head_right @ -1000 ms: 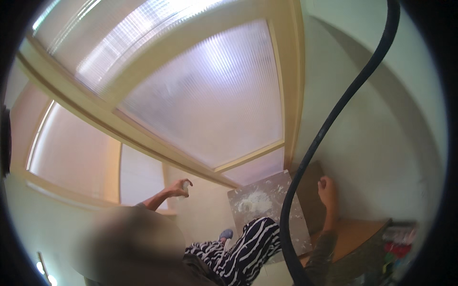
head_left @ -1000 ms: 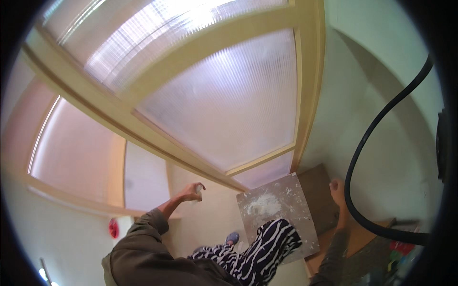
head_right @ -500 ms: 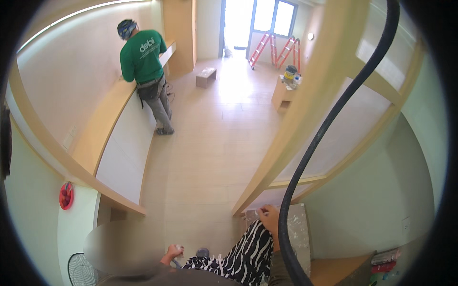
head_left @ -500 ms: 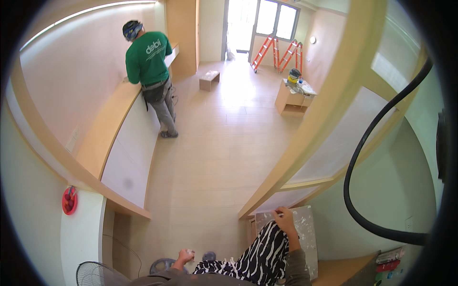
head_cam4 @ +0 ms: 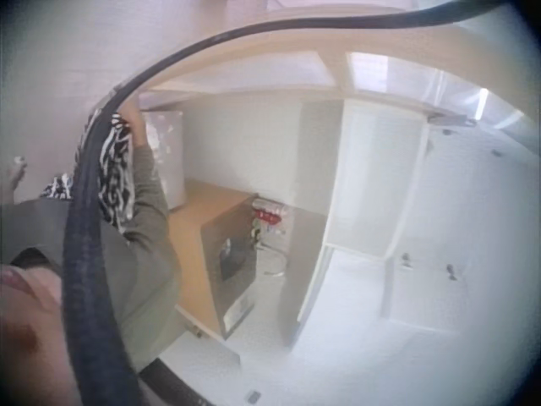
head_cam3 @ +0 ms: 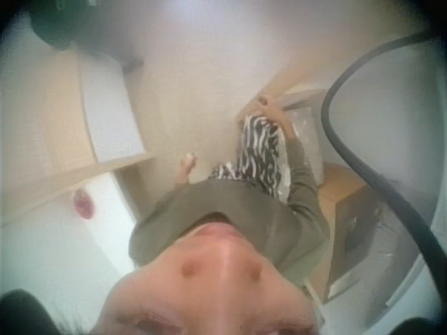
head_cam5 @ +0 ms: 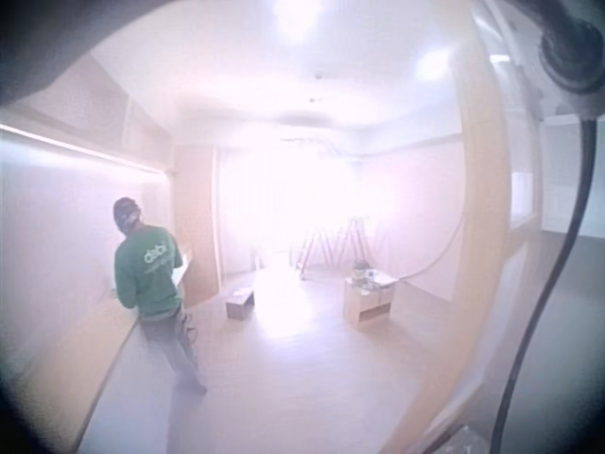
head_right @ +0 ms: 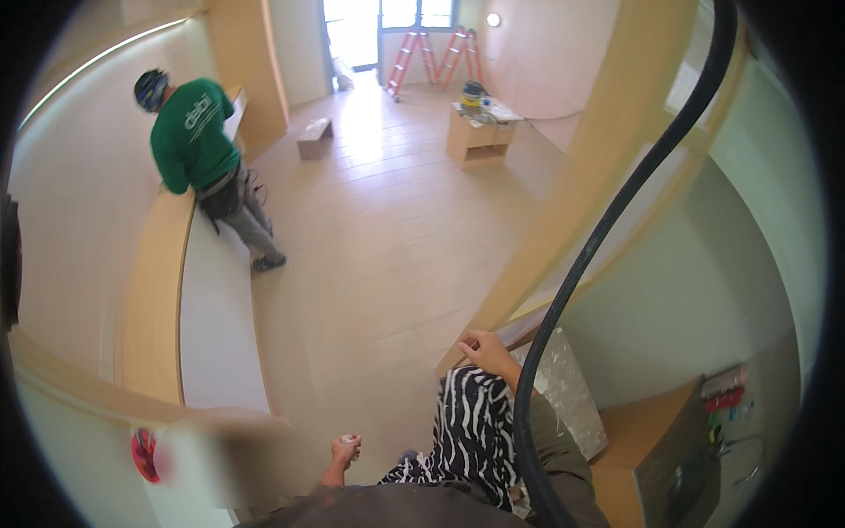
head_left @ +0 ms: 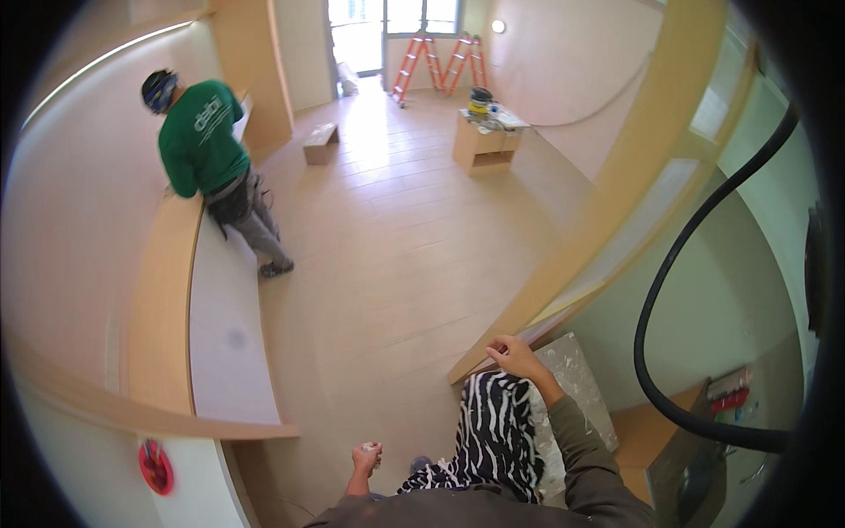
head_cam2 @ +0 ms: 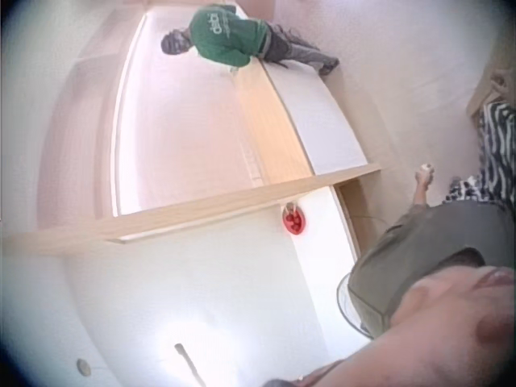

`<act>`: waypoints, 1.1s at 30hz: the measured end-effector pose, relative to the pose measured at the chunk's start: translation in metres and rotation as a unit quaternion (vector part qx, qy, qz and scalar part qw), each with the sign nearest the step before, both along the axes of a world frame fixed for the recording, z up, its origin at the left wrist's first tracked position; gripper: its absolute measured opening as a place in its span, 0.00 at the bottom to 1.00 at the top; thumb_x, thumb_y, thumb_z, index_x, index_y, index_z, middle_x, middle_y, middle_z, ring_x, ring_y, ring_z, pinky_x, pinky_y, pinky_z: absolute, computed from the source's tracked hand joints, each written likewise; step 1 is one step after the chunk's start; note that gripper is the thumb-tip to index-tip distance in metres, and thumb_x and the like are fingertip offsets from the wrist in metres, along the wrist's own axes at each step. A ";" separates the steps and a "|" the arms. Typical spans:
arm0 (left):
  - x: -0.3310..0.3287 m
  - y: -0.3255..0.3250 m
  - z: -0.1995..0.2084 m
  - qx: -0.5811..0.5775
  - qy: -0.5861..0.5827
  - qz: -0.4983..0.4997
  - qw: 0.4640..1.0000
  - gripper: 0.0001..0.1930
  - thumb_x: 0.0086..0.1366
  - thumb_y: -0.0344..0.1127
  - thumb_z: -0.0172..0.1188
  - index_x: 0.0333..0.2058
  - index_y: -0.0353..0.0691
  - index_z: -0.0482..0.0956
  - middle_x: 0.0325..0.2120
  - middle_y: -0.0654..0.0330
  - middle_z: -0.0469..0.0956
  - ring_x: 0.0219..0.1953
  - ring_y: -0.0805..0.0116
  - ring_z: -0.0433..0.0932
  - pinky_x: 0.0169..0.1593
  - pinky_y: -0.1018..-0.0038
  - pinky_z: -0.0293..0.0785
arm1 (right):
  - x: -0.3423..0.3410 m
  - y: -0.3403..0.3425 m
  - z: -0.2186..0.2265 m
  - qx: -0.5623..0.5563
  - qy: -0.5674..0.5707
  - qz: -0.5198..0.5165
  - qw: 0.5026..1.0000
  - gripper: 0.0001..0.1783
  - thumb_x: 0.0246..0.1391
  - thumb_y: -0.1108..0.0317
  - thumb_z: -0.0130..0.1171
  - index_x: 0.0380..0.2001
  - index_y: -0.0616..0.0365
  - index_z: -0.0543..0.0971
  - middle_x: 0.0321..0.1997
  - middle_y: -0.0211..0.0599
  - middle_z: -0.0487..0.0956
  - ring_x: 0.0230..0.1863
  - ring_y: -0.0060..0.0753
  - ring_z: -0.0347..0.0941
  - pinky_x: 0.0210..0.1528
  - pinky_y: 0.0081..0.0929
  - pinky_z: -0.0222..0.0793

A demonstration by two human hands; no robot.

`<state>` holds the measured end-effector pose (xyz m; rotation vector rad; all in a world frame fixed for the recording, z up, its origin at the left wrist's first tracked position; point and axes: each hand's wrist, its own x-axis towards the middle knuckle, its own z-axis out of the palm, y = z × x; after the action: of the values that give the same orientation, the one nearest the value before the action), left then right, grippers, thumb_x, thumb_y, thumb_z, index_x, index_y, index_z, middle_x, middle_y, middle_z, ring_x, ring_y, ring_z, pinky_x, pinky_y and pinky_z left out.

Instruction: The person removes protective plastic film from a white cabinet door and aligns it with the hinges. They then use a utility knife to trim the film along the door edge and handle area.

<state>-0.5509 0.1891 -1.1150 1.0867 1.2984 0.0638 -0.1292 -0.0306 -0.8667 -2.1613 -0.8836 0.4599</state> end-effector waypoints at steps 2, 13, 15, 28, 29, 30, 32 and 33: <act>0.024 0.026 0.014 0.041 0.039 -0.039 0.998 0.12 0.62 0.38 0.71 0.34 0.34 0.82 0.20 0.60 0.79 0.16 0.71 0.76 0.19 0.73 0.73 | 0.001 -0.016 -0.029 0.005 0.010 -0.055 0.998 0.12 0.59 0.64 0.63 0.35 0.65 0.82 0.30 0.47 0.84 0.31 0.39 0.80 0.36 0.35 0.75; 0.107 0.180 -0.042 -0.040 0.099 0.026 0.994 0.37 0.69 0.70 0.49 0.18 0.38 0.74 0.10 0.60 0.68 0.11 0.64 0.70 0.17 0.67 0.67 | -0.160 -0.176 -0.304 -0.415 0.372 -0.150 0.816 0.16 0.54 0.57 0.59 0.32 0.61 0.82 0.31 0.50 0.83 0.34 0.52 0.80 0.37 0.48 0.73; 0.082 0.224 -0.031 0.063 0.204 -0.134 0.968 0.26 0.64 0.57 0.55 0.22 0.37 0.78 0.13 0.54 0.73 0.16 0.60 0.75 0.22 0.63 0.73 | -0.109 -0.128 -0.351 -0.403 0.395 -0.145 0.813 0.15 0.52 0.58 0.60 0.31 0.60 0.82 0.30 0.49 0.83 0.33 0.51 0.80 0.36 0.48 0.72; 0.251 0.500 -0.002 0.203 0.354 -0.305 0.860 0.11 0.60 0.39 0.59 0.29 0.37 0.82 0.22 0.49 0.83 0.26 0.53 0.85 0.33 0.58 0.80 | 0.536 0.603 -0.177 0.118 -0.010 -0.046 0.992 0.14 0.59 0.62 0.54 0.37 0.60 0.81 0.34 0.54 0.83 0.38 0.56 0.81 0.41 0.48 0.75; 0.283 0.524 -0.018 0.261 0.325 -0.392 0.820 0.12 0.62 0.40 0.58 0.30 0.37 0.82 0.23 0.50 0.83 0.27 0.54 0.85 0.34 0.57 0.80 | 0.558 0.634 -0.154 0.199 0.005 -0.035 0.979 0.12 0.58 0.63 0.56 0.37 0.60 0.81 0.32 0.53 0.83 0.35 0.53 0.82 0.38 0.45 0.75; 0.325 0.551 -0.034 0.271 0.318 -0.475 0.774 0.12 0.63 0.41 0.57 0.30 0.38 0.82 0.24 0.51 0.83 0.28 0.54 0.85 0.36 0.56 0.80 | 0.581 0.651 -0.143 0.167 0.022 -0.042 0.985 0.11 0.58 0.63 0.57 0.36 0.60 0.81 0.31 0.53 0.82 0.33 0.52 0.82 0.37 0.45 0.75; 0.412 0.607 -0.067 0.378 0.224 -0.576 0.689 0.14 0.66 0.42 0.55 0.30 0.40 0.83 0.26 0.52 0.84 0.30 0.56 0.85 0.40 0.55 0.79 | 0.605 0.673 -0.161 0.193 0.045 -0.012 0.980 0.10 0.57 0.64 0.58 0.35 0.60 0.81 0.29 0.52 0.81 0.30 0.49 0.81 0.34 0.44 0.74; 0.459 0.640 -0.077 0.373 0.206 -0.644 0.635 0.14 0.67 0.43 0.54 0.30 0.41 0.84 0.27 0.53 0.84 0.31 0.57 0.85 0.42 0.55 0.79 | 0.610 0.672 -0.185 0.118 0.056 -0.012 0.991 0.10 0.57 0.64 0.58 0.34 0.60 0.81 0.29 0.53 0.81 0.30 0.50 0.80 0.33 0.44 0.73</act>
<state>-0.0923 0.8291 -1.1918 2.6791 0.5239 -0.8478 0.4813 0.6418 -1.0516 -1.9092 -0.8063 0.4359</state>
